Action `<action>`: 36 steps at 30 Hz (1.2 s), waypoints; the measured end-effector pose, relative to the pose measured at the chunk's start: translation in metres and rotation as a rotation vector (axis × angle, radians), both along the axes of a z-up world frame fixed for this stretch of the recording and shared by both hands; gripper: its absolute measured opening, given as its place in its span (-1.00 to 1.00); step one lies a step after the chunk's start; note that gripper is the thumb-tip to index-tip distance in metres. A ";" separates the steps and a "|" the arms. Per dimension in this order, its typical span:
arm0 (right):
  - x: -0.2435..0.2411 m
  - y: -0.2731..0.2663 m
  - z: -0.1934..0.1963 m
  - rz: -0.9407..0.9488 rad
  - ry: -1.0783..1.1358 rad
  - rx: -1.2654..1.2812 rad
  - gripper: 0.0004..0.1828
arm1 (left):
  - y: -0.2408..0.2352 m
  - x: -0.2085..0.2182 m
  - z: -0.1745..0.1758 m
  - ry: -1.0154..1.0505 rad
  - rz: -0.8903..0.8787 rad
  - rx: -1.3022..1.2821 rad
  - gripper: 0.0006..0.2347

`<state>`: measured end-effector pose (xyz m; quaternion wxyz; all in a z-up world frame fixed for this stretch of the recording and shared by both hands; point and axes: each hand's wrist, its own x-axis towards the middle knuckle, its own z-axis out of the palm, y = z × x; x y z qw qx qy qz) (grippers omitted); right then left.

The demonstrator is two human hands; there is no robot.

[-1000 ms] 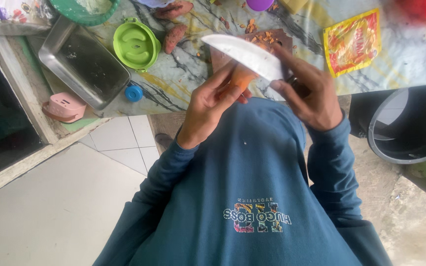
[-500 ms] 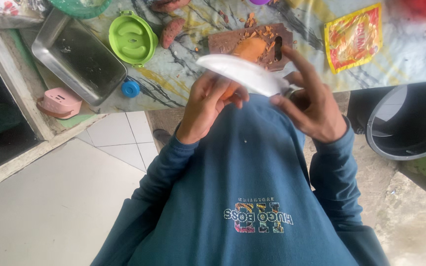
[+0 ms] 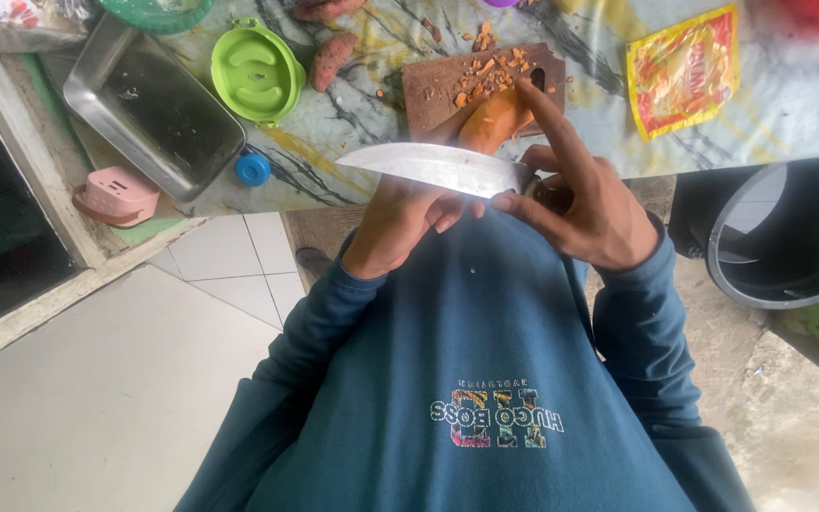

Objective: The person peels a sweet potato with a knife, then slices it into small pieces on a wooden cutting board. The sliced pieces are placed into a metal bowl. The person then picks up a second sweet potato and begins peeling it.

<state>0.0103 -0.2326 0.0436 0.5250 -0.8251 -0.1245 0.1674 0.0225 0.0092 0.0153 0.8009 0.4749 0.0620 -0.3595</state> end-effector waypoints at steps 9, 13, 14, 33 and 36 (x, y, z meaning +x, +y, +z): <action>0.002 -0.007 -0.010 0.066 -0.081 0.082 -0.06 | 0.005 0.001 0.005 -0.049 -0.026 0.042 -0.76; 0.001 -0.009 -0.008 0.053 -0.011 0.107 -0.08 | 0.007 0.003 0.008 -0.054 -0.042 0.027 -0.76; 0.001 -0.008 -0.007 0.045 -0.017 0.097 -0.08 | 0.007 0.003 0.009 -0.041 -0.040 0.026 -0.76; 0.008 0.005 -0.011 0.019 -0.097 0.081 -0.15 | 0.011 0.014 0.020 -0.214 -0.063 0.135 -0.67; 0.009 0.005 -0.010 0.018 -0.149 0.056 -0.19 | 0.017 0.018 0.021 -0.093 -0.044 0.066 -0.58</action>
